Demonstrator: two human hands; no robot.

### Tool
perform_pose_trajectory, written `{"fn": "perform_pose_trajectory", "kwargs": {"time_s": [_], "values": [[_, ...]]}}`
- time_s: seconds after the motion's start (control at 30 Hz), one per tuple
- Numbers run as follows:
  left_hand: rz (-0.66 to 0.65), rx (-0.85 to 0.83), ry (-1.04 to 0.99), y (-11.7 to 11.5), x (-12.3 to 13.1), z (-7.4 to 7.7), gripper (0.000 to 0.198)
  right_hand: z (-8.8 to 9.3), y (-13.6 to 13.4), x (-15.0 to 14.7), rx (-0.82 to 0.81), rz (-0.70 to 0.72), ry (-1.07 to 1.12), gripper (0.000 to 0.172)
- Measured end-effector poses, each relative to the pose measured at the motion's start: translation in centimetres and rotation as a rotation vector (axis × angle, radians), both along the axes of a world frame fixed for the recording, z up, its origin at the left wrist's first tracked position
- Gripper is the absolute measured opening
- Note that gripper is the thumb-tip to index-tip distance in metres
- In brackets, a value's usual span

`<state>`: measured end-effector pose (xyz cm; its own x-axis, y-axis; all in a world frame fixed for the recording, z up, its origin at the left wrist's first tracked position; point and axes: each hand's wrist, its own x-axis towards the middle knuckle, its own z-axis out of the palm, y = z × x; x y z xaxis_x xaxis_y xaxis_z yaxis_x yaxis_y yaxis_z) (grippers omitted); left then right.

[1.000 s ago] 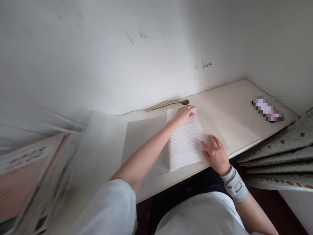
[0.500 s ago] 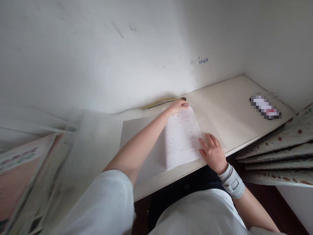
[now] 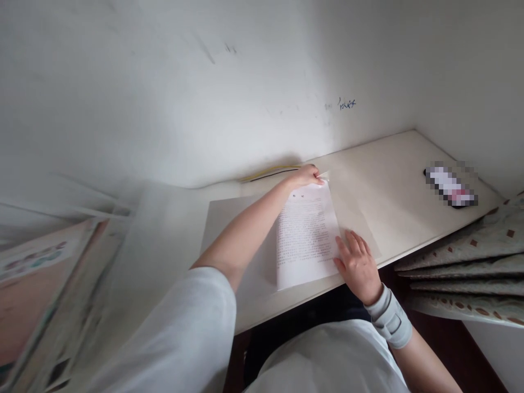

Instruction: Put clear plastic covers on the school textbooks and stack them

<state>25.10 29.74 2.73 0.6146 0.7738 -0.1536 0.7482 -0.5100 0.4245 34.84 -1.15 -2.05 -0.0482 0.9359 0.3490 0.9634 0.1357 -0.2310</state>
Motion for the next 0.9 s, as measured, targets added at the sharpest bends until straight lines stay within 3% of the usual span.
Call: {"fn": "perform_pose_trajectory", "kwargs": {"time_s": [0.33, 0.43, 0.53, 0.6, 0.67, 0.77, 0.83, 0.9], "values": [[0.092, 0.188, 0.137, -2.2, 0.5, -0.9, 0.037, 0.5, 0.6, -0.9, -0.085, 0.053, -0.174, 0.037], [0.11, 0.25, 0.148, -3.1, 0.1, -0.1, 0.046, 0.2, 0.1, -0.7, -0.076, 0.058, -0.188, 0.041], [0.076, 0.295, 0.154, -4.7, -1.2, 1.8, 0.063, -0.1, -0.4, -0.4, -0.062, 0.062, -0.191, 0.045], [-0.027, 0.374, 0.172, -6.9, -2.9, 3.1, 0.06, -0.2, -0.6, -0.5, -0.056, 0.057, -0.189, 0.045], [-0.207, 0.406, 0.242, -10.5, -5.2, 3.9, 0.053, -0.2, -0.7, -0.6, -0.054, 0.053, -0.192, 0.045], [-0.493, 0.347, 0.306, -17.5, -8.9, 3.5, 0.063, 0.0, -0.6, -0.4, -0.055, 0.065, -0.189, 0.049], [-0.523, 0.393, 0.282, -21.7, -10.9, 2.7, 0.065, 0.1, -0.5, 0.3, -0.054, 0.089, -0.165, 0.054], [-0.452, 0.458, 0.263, -24.5, -12.2, 2.0, 0.059, 0.1, -0.4, 1.6, -0.052, 0.087, -0.129, 0.056]]}}
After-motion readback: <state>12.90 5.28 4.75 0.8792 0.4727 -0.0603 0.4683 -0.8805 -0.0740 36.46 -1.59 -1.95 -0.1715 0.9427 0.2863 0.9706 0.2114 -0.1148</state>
